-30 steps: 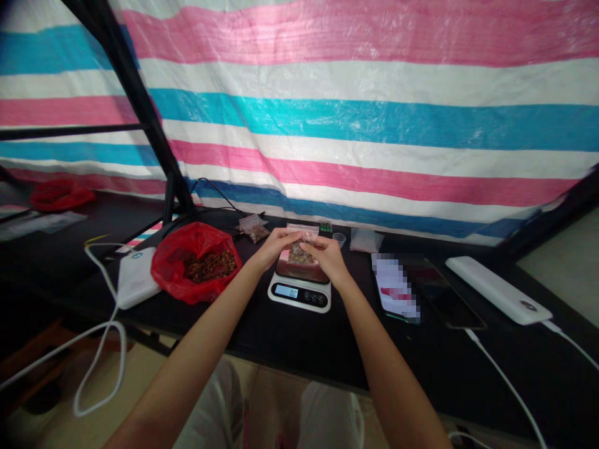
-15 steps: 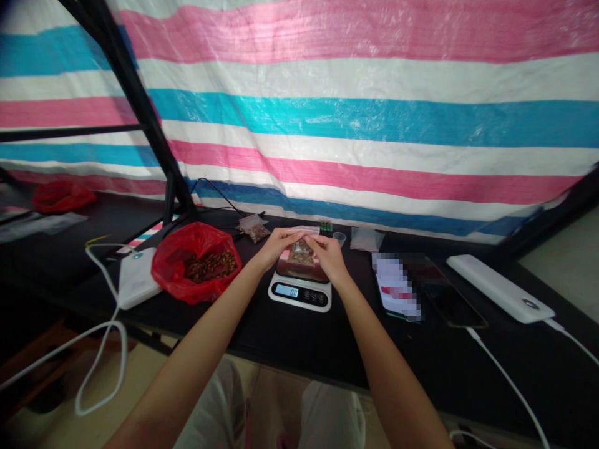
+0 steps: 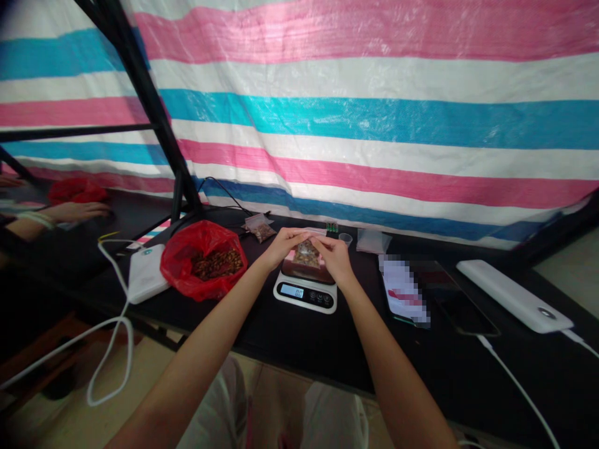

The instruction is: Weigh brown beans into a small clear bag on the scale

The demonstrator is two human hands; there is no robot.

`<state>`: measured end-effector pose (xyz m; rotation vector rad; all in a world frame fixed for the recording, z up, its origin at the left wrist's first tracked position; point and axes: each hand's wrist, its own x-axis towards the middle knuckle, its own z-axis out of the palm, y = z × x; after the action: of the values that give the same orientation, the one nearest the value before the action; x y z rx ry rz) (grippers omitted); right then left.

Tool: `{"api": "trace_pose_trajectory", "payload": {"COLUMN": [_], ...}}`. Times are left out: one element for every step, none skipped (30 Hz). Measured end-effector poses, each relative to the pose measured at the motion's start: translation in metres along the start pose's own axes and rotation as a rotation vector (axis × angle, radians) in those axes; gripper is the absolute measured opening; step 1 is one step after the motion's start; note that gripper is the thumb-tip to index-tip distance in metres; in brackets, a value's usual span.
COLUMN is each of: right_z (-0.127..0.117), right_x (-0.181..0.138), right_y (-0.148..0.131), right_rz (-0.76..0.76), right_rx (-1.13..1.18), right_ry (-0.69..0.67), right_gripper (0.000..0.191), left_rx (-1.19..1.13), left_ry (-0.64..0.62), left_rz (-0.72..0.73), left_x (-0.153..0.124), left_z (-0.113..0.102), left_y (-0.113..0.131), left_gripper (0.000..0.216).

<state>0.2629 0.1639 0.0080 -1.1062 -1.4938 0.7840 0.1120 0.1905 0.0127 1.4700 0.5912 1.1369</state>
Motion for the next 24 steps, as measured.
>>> {"api": "trace_pose_trajectory", "payload": {"right_z": [0.000, 0.000, 0.000, 0.000, 0.000, 0.000, 0.000, 0.000, 0.001, 0.001, 0.001, 0.002, 0.002, 0.002, 0.002, 0.003, 0.003, 0.003, 0.004, 0.005, 0.007, 0.011, 0.017, 0.025], "right_x": [0.000, 0.000, 0.000, 0.000, 0.000, -0.001, -0.001, -0.001, -0.001, -0.001, -0.001, -0.001, 0.000, 0.000, -0.001, -0.001, -0.001, -0.001, 0.000, 0.003, 0.007, 0.013, 0.021, 0.030], "right_y": [0.000, 0.000, 0.000, 0.000, 0.000, 0.000, 0.000, 0.000, 0.001, 0.001, 0.002, 0.002, 0.003, 0.003, 0.004, 0.004, 0.005, 0.006, 0.006, 0.007, 0.007, 0.005, 0.003, -0.002], "right_rz": [-0.005, -0.007, -0.008, -0.006, -0.001, 0.007, 0.019, 0.032, 0.047, 0.060, 0.070, 0.079, 0.087, 0.091, 0.090, 0.086, 0.077, 0.070, 0.068, 0.071, 0.080, 0.092, 0.102, 0.110], "right_rx": [0.001, 0.003, 0.005, 0.007, 0.009, 0.012, 0.016, 0.022, 0.027, 0.032, 0.035, 0.039, 0.045, 0.055, 0.071, 0.089, 0.110, 0.128, 0.141, 0.150, 0.156, 0.157, 0.149, 0.130], "right_ry": [-0.001, -0.002, 0.000, 0.001, 0.005, 0.010, 0.014, 0.019, 0.024, 0.027, 0.032, 0.042, 0.061, 0.085, 0.112, 0.136, 0.151, 0.154, 0.143, 0.130, 0.115, 0.095, 0.070, 0.041], "right_gripper": [0.032, 0.032, 0.031, 0.031, 0.031, 0.031, 0.032, 0.033, 0.035, 0.036, 0.038, 0.039, 0.040, 0.041, 0.042, 0.044, 0.046, 0.047, 0.047, 0.047, 0.047, 0.047, 0.047, 0.048], "left_rx": [-0.004, -0.010, -0.018, -0.026, -0.034, -0.039, -0.043, -0.046, -0.051, -0.060, -0.072, -0.086, -0.102, -0.121, -0.143, -0.163, -0.175, -0.172, -0.146, -0.100, -0.038, 0.028, 0.089, 0.143], "left_ry": [-0.003, -0.006, -0.010, -0.013, -0.013, -0.010, -0.006, -0.003, 0.000, 0.006, 0.019, 0.046, 0.085, 0.129, 0.174, 0.225, 0.288, 0.367, 0.461, 0.567, 0.678, 0.781, 0.880, 0.980], "left_rz": [0.000, 0.001, 0.001, 0.002, 0.004, 0.005, 0.005, 0.000, -0.007, -0.016, -0.025, -0.035, -0.045, -0.053, -0.056, -0.047, -0.023, 0.016, 0.065, 0.118, 0.168, 0.212, 0.251, 0.292], "left_x": [0.000, 0.000, 0.000, 0.000, 0.000, 0.000, 0.000, 0.000, 0.000, 0.001, 0.001, 0.001, 0.001, 0.001, 0.001, 0.002, 0.002, 0.001, 0.001, 0.000, -0.001, -0.003, -0.005, -0.008], "left_z": [0.000, 0.000, 0.000, 0.000, 0.000, 0.001, 0.001, 0.001, 0.002, 0.002, 0.003, 0.003, 0.004, 0.004, 0.003, 0.002, 0.000, -0.002, -0.006, -0.010, -0.014, -0.018, -0.022, -0.025], "left_y": [0.000, 0.000, 0.000, 0.000, 0.000, 0.000, 0.000, -0.001, -0.001, -0.001, -0.001, 0.000, 0.002, 0.004, 0.005, 0.007, 0.008, 0.009, 0.010, 0.010, 0.010, 0.011, 0.012, 0.014], "left_gripper": [0.043, 0.043, 0.042, 0.041, 0.040, 0.039, 0.039, 0.040, 0.041, 0.042, 0.043, 0.044, 0.044, 0.044, 0.042, 0.040, 0.038, 0.035, 0.032, 0.029, 0.026, 0.025, 0.024, 0.024]}}
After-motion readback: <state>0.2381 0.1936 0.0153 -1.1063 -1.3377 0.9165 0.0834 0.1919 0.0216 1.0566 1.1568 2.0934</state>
